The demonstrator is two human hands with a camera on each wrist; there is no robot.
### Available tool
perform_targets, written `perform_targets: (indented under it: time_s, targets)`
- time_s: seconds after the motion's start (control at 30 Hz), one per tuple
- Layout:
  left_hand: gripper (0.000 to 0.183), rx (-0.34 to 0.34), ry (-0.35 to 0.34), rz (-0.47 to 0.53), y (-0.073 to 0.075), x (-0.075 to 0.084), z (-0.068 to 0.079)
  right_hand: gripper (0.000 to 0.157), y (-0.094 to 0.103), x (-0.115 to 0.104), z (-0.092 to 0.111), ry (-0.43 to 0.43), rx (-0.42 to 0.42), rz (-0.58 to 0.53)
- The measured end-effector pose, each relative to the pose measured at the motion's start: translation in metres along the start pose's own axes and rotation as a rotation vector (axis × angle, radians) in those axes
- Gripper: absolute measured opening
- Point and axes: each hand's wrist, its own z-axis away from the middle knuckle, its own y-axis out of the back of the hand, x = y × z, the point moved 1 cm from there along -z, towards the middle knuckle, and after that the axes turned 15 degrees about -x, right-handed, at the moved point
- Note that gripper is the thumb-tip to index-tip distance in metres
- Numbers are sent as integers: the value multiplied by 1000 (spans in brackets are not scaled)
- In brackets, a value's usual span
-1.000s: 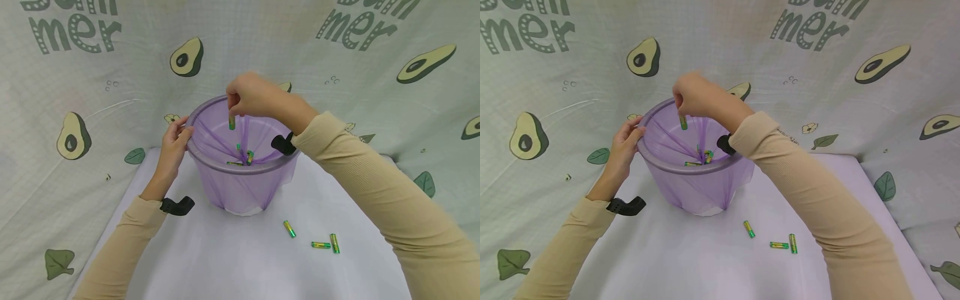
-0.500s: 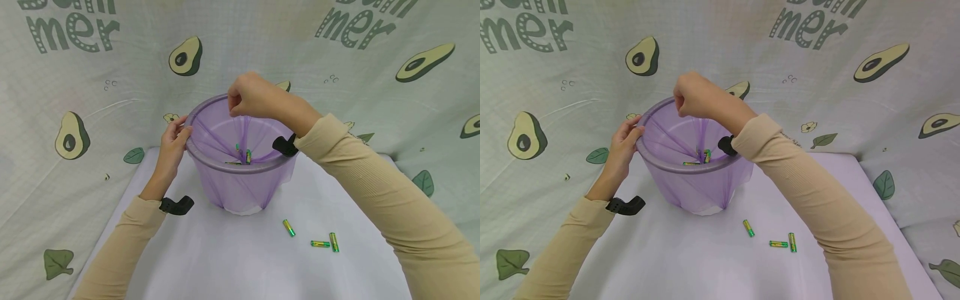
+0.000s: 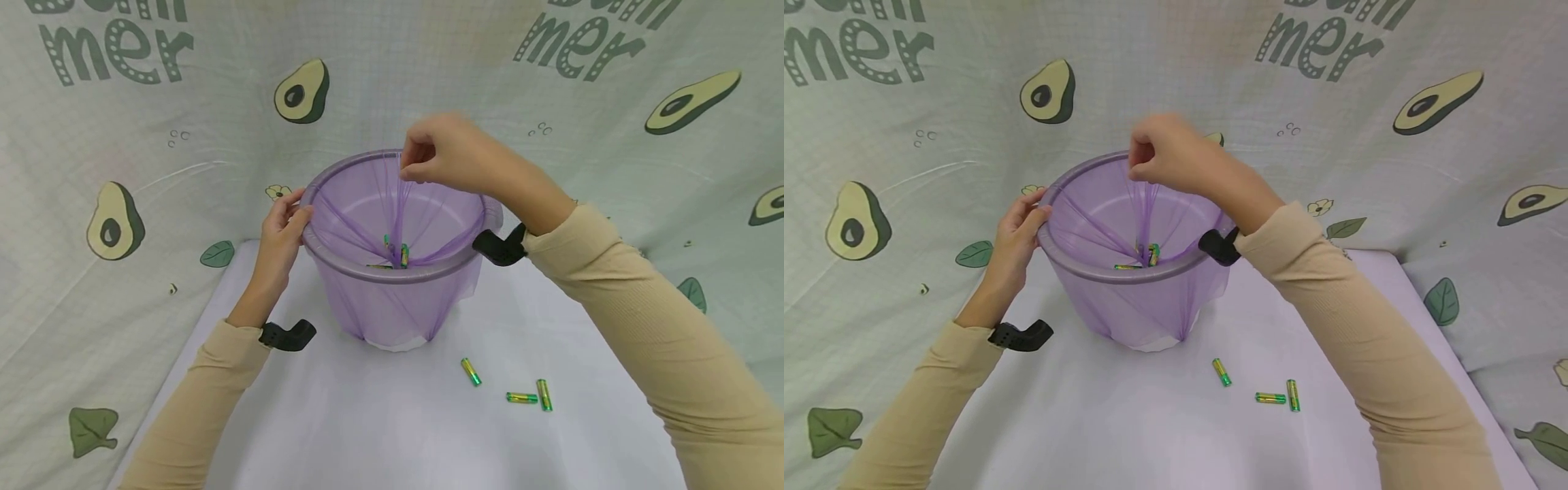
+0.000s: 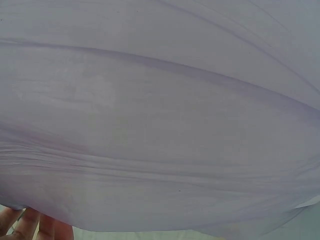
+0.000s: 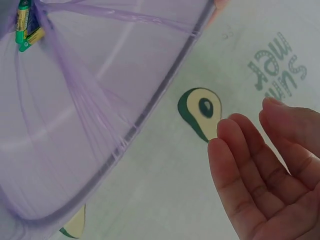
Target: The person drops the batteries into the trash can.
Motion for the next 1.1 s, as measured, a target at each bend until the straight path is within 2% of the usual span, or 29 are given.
perform_targets:
  time_s: [0.27, 0.47, 0.63, 0.8, 0.93, 1.1]
  targets:
    - [44, 6, -8, 11, 0, -1, 0, 13, 4, 14, 33, -16, 131, -64]
    - [45, 7, -16, 10, 0, -1, 0, 13, -3, 30, 60, -35, 192, -91]
    - [45, 5, -13, 13, 0, -1, 0, 13, -18, 43, 87, -37, 208, -146]
    - [45, 12, -12, 6, 0, -1, 1, 14, -38, 58, 111, -90, 191, -123]
    - [45, 18, -13, 0, 0, -1, 1, 20, -56, 70, 128, -168, 183, -94]
    - [44, 17, -14, 3, -2, -1, 0, 28, -81, 88, 146, -191, 173, -66]
